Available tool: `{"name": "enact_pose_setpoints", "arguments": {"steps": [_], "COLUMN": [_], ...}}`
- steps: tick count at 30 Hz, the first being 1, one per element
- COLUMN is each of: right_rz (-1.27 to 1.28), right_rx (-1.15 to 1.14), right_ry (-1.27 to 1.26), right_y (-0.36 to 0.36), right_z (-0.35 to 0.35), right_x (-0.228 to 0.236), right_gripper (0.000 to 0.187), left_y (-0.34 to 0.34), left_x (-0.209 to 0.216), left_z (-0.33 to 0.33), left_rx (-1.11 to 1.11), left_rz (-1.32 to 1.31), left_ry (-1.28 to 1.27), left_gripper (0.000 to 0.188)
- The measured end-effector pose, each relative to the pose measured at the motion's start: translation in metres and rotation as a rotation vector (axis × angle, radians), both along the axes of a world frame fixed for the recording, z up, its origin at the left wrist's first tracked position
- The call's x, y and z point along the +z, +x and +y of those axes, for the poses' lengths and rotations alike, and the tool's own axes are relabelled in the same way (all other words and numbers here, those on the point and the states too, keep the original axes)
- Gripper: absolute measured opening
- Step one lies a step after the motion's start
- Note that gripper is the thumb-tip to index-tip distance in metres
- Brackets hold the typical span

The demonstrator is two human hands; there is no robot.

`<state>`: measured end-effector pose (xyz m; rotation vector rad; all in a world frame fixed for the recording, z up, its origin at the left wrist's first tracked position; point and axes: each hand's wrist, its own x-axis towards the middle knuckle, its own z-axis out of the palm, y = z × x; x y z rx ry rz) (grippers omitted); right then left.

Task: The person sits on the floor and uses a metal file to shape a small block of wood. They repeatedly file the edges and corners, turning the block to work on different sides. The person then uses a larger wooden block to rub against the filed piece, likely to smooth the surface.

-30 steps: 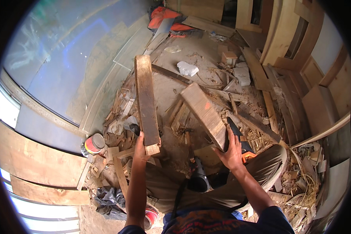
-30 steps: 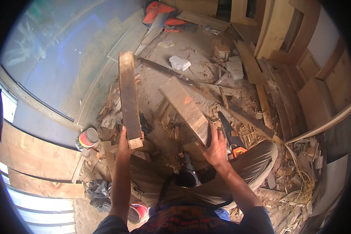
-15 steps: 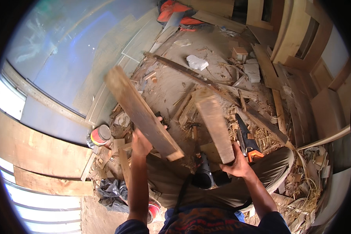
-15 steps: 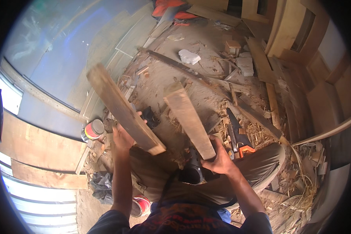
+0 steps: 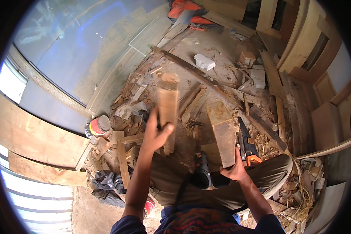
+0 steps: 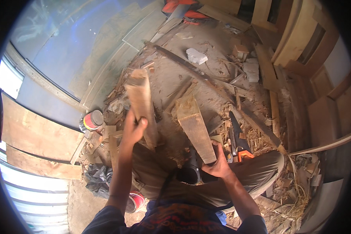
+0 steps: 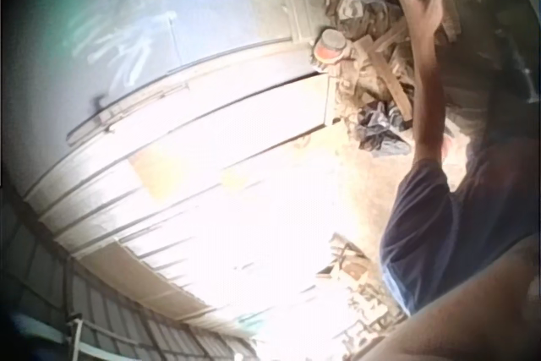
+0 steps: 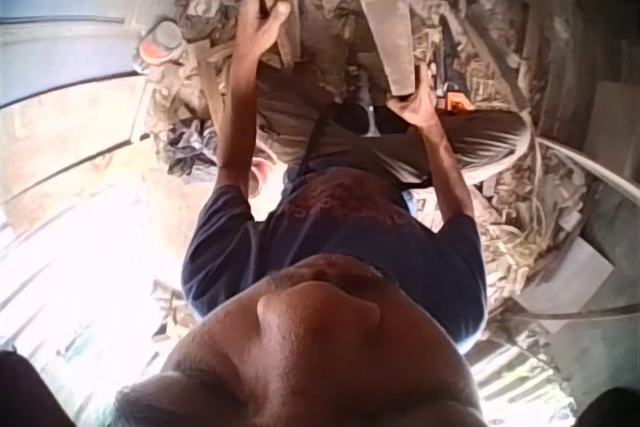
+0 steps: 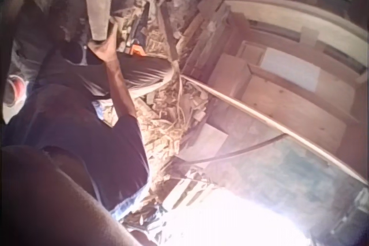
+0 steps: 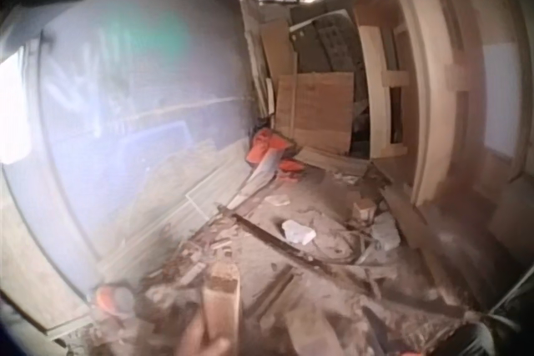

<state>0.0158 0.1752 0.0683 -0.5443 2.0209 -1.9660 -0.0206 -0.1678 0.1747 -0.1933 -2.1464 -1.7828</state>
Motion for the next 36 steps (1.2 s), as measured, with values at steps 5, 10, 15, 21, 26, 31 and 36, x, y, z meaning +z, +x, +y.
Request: {"name": "enact_pose_setpoints", "arguments": {"steps": [5,10,15,21,26,31,36], "right_rz": [0.11,0.111,0.17,0.28,0.207,0.204,0.287], "right_rx": [-0.02,-0.055,-0.044,0.026,0.03,-0.054,-0.131], "right_ry": [0.105,0.146,0.267,0.277,0.441,0.616,0.648], "right_y": [-0.003,-0.001,-0.004,0.0,0.015,0.037,0.052], "right_z": [-0.002,-0.005,-0.008,-0.008,-0.01,-0.018,-0.018], "right_x": [0.0,0.001,0.016,0.015,0.015,0.022,0.017], "right_gripper": [0.091,0.086,0.092,0.102,0.112,0.112,0.107], "left_y": [-0.021,-0.015,-0.022,-0.011,-0.023,-0.014,-0.009], "left_x": [0.041,0.052,0.07,0.108,0.077,0.049,0.03], "left_z": [-0.016,-0.022,-0.028,-0.015,-0.042,-0.05,-0.046], "left_rx": [-0.128,-0.319,-0.41,-0.434,-0.455,-0.313,-0.342], "left_rz": [0.082,-0.261,-0.325,-0.379,-0.197,-0.179,-0.199], "left_ry": [-0.656,-0.212,-0.254,-0.449,-0.782,-0.725,-0.653], "left_gripper": [0.073,0.073,0.071,0.075,0.091,0.092,0.1]}}
